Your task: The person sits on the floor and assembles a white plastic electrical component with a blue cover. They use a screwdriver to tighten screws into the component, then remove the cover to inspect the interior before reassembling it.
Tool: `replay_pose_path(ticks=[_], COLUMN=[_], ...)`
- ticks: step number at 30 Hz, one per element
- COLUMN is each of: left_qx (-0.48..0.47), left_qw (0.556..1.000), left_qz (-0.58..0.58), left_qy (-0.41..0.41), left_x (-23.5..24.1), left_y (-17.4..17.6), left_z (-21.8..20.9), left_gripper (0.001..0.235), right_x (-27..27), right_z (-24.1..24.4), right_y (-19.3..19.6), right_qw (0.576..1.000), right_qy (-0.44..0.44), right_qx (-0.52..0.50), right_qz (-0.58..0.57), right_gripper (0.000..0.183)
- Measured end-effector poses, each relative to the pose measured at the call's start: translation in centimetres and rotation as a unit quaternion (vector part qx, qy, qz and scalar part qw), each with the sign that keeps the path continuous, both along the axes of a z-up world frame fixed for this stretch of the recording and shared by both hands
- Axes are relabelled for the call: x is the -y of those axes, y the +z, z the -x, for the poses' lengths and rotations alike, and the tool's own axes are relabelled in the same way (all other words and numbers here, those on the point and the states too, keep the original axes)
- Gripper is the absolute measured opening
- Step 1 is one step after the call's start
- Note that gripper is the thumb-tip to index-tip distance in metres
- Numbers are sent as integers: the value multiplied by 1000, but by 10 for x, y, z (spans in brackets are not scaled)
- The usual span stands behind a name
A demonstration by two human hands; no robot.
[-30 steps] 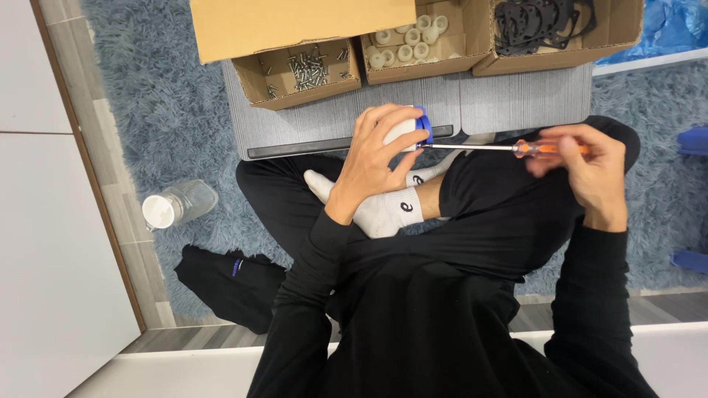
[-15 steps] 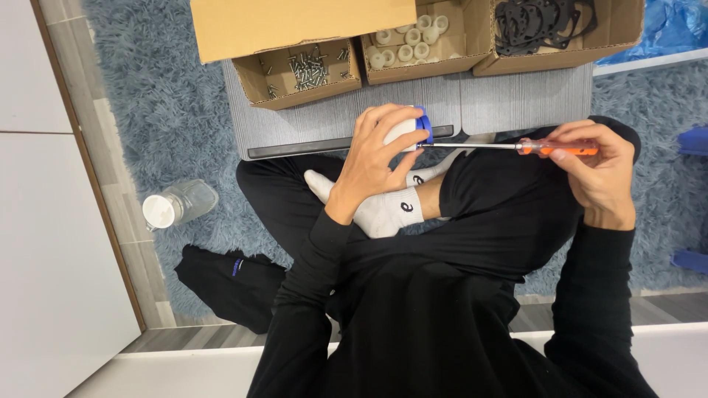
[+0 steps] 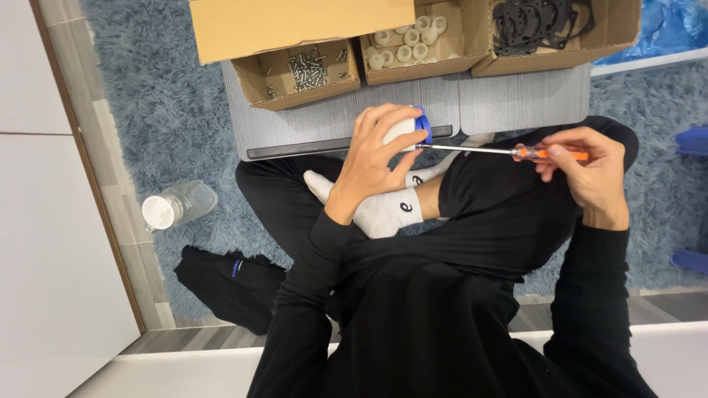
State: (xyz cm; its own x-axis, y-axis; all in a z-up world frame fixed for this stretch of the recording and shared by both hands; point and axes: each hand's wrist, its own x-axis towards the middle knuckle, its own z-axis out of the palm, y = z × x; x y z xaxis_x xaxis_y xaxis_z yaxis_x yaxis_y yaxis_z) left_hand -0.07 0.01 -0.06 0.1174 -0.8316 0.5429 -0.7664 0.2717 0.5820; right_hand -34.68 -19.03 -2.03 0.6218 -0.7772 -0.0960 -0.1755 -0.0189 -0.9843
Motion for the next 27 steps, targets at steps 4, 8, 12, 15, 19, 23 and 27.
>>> replay_pose_path(ticks=[4, 8, 12, 15, 19, 23, 27], left_qx=[4, 3, 0, -2, 1, -2, -11], left_qw=[1000, 1000, 1000, 1000, 1000, 1000, 999], left_qz=[0, -2, -3, -3, 2, 16, 35], left_qy=[0, 0, 2, 4, 6, 15, 22], left_x=[0, 0, 1, 1, 2, 3, 6], left_y=[-1, 0, 0, 1, 3, 2, 0], left_z=[-1, 0, 0, 1, 1, 3, 6], left_gripper=[28, 27, 27, 26, 24, 24, 24], right_x=[4, 9, 7, -3, 2, 5, 9], right_z=[3, 7, 1, -13, -3, 4, 11], right_y=[-5, -12, -2, 20, -5, -9, -17], right_qw=[999, 995, 997, 999, 998, 998, 995], right_qy=[16, 28, 30, 9, -37, -13, 12], right_qx=[50, 92, 51, -35, -12, 55, 99], right_qz=[3, 23, 54, -10, -42, -36, 3], right_gripper=[15, 27, 38, 41, 25, 10, 18])
